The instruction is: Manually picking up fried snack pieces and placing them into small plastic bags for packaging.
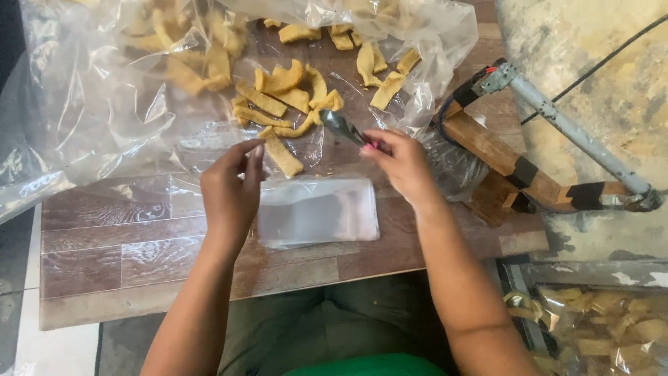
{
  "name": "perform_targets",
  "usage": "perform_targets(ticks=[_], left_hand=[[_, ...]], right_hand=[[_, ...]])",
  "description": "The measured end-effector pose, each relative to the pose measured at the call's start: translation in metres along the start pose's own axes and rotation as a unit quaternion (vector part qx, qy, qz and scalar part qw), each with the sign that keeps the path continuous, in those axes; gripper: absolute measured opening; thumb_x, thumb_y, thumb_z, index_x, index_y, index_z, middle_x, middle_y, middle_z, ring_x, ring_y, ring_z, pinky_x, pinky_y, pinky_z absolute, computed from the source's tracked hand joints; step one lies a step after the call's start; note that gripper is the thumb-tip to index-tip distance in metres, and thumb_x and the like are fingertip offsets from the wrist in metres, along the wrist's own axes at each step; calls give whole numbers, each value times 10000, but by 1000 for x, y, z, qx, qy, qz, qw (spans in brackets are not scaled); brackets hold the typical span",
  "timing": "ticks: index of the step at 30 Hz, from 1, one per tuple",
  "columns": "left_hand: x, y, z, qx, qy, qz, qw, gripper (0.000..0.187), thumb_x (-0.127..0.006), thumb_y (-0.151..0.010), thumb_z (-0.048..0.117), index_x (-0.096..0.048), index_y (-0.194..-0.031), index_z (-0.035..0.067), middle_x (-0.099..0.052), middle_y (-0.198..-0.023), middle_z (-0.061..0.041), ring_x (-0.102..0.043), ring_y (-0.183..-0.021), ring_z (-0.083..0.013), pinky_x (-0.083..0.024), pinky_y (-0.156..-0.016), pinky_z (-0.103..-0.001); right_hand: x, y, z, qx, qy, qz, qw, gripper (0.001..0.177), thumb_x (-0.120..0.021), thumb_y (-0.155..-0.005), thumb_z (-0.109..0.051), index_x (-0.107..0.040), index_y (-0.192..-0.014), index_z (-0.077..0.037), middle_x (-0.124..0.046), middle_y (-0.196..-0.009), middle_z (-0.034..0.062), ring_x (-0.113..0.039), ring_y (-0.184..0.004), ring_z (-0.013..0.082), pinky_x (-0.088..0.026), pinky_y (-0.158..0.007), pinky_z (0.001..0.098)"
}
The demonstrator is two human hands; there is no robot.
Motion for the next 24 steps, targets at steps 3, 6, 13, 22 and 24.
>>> perform_targets(ticks=[3, 6, 13, 22, 24], left_hand=[[-8, -8, -1, 24, 4, -29, 999, 151, -652, -1048, 93, -767, -1133, 45, -705, -649, -95, -730, -647, -246, -555, -655, -364], [-12, -12, 5, 40, 17, -62, 997, 179, -632, -1054, 128, -768, -1164, 89, -667, -587, -62, -679, -612, -235, -504, -650, -346], [-25, -3, -18, 157, 59, -153, 974, 244, -545, -1059, 214, -759, -1160, 155, -614, -476, -9, -580, -504, -165, -463, -579, -299], [-1, -12, -39, 212, 199, -28, 956, 282, -497, -1076, 95, -728, -1211, 6, -631, -634, -155, -661, -558, -223, -532, -627, -296], [-1, -10, -36, 207, 218, -10, 954, 285, -490, -1084, 88, -723, -1214, -12, -641, -668, -166, -663, -574, -221, -558, -640, -312]], right_hand=[[-5, 22, 1, -102, -430, -93, 892, 359, -778, -874, -82, -695, -1217, -14, -719, -925, 87, -713, -723, 166, -593, -634, 262], [-19, 29, -18, -128, -520, -178, 826, 441, -808, -791, -65, -706, -1207, 37, -762, -979, 129, -734, -685, 162, -621, -600, 253], [-24, 26, -52, -19, -248, -211, 945, 494, -812, -840, -203, -701, -1298, -52, -693, -998, 80, -683, -852, 204, -545, -726, 294], [5, -19, -37, 38, -71, -82, 993, 527, -802, -892, -361, -694, -1359, -141, -692, -1025, 120, -678, -935, 295, -528, -846, 415], [-10, -45, -19, 24, -28, -39, 999, 516, -791, -934, -382, -682, -1368, -124, -680, -1025, 126, -668, -894, 297, -523, -787, 415]])
Point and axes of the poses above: each hand's wrist, its own y-axis away from the middle knuckle, its own x-axis out of the back of the hand, z = x × y, the point moved 8 cm from there along -y, towards the middle knuckle
